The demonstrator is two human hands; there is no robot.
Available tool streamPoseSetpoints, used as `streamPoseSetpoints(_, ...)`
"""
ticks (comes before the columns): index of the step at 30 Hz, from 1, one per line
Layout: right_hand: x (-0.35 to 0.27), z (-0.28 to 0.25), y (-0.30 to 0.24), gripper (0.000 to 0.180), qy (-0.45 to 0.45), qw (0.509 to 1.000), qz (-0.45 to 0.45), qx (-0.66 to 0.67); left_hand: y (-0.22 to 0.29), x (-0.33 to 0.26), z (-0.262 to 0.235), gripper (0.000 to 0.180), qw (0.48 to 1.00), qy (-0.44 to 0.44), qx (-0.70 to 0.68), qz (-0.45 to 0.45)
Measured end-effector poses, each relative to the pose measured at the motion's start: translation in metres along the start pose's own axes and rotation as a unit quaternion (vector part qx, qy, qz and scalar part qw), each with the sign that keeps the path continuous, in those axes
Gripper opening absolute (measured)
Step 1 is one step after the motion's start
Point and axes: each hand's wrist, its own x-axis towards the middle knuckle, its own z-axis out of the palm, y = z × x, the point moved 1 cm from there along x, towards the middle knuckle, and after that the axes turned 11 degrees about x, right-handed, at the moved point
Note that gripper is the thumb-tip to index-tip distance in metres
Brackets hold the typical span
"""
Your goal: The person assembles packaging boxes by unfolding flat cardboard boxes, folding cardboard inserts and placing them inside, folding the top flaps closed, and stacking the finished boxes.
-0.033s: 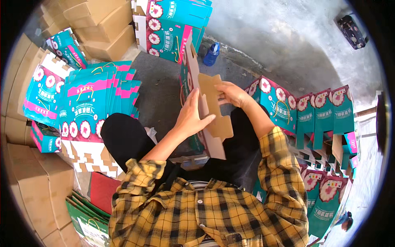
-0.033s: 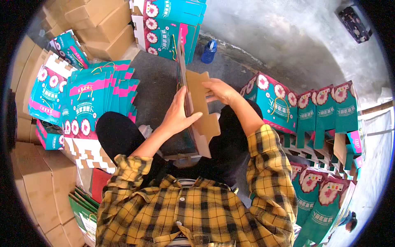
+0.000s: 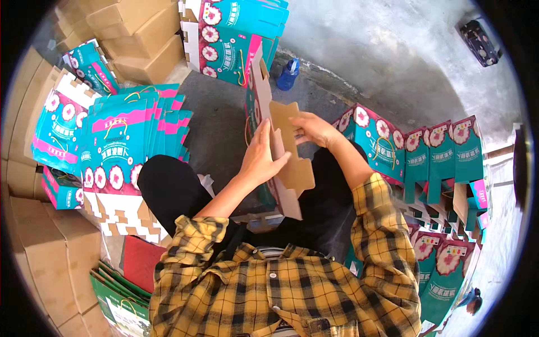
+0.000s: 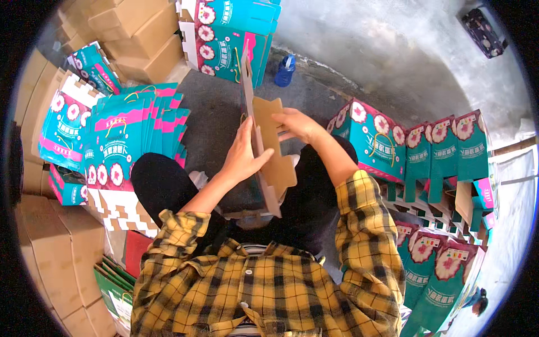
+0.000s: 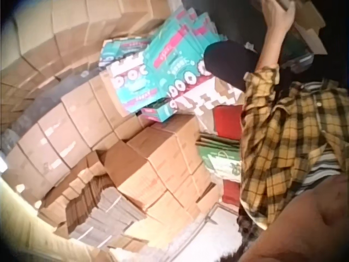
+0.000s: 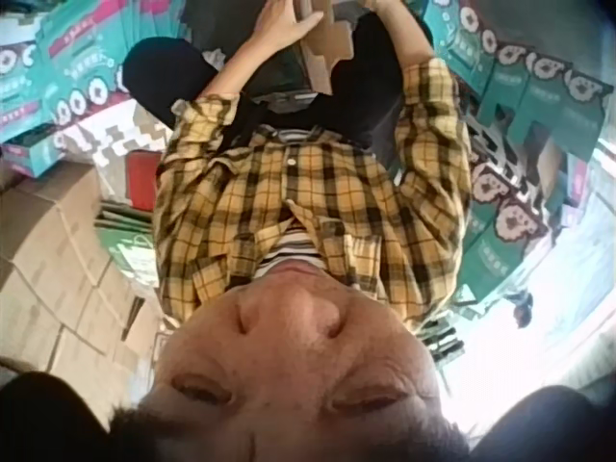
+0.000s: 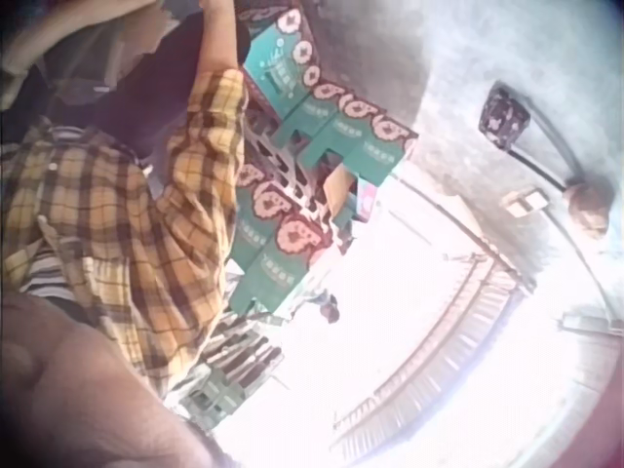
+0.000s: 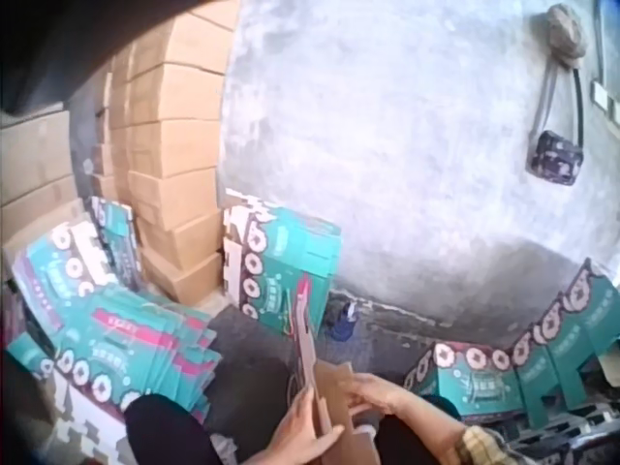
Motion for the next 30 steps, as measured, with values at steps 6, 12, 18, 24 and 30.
streamPoseSetpoints(6, 0.008, 0.003, 0.004, 0.031, 0.004, 0.986, -0.086, -0.140, -0.016, -0.002, 0.002, 0.058, 0.993, 0.112, 0.044, 0.009)
streamPoseSetpoints(12, 0.021, -0.025, -0.028, 0.029, 0.161, 0.956, -0.207, -0.134, -0.012, -0.026, -0.048, 0.047, 0.981, 0.115, 0.152, 0.018)
streamPoseSetpoints(18, 0.044, -0.060, -0.058, 0.036, 0.316, 0.840, -0.163, -0.411, -0.010, -0.030, -0.045, 0.029, 0.979, 0.042, 0.179, 0.085)
streamPoseSetpoints(24, 0.076, -0.036, -0.036, 0.030, 0.320, 0.853, -0.206, -0.358, -0.003, -0.025, -0.052, 0.049, 0.977, -0.038, 0.186, 0.094)
streamPoseSetpoints(30, 0.050, -0.036, -0.041, 0.032, 0.308, 0.866, -0.182, -0.350, 0.007, -0.025, -0.044, 0.066, 0.972, -0.103, 0.188, 0.098)
